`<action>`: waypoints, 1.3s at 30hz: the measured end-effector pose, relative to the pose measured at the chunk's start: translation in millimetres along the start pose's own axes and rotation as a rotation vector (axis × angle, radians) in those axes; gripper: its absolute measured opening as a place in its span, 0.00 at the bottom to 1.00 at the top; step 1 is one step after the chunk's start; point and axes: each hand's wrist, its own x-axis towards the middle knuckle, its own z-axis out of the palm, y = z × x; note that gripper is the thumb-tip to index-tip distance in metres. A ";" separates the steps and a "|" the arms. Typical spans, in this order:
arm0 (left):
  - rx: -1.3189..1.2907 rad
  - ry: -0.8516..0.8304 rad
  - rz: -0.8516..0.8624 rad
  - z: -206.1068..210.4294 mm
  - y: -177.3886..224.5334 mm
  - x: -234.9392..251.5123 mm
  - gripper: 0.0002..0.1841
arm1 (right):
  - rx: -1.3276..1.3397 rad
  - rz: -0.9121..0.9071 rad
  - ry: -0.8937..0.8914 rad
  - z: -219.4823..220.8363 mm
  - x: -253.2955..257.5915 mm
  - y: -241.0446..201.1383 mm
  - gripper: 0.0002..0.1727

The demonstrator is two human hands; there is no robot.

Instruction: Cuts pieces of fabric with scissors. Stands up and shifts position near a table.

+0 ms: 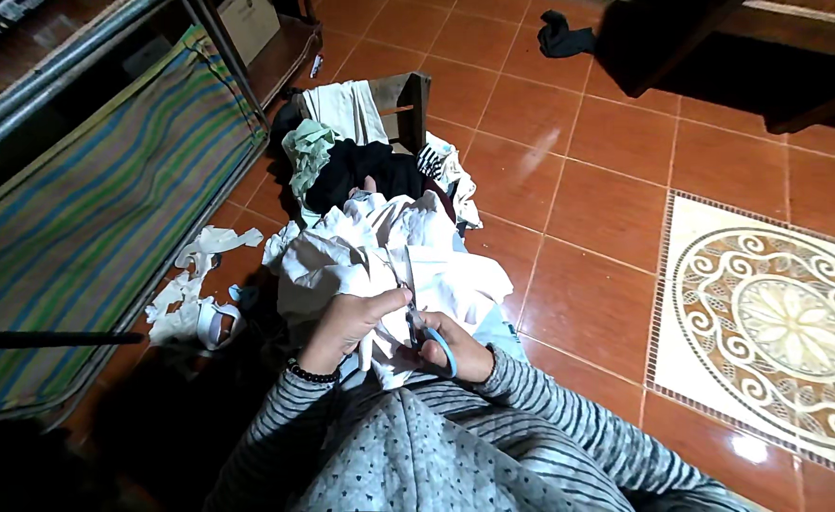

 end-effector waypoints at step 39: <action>0.002 -0.152 -0.090 -1.3 -6.3 -1.4 0.16 | 0.018 0.069 0.194 12.4 -2.2 -8.6 0.21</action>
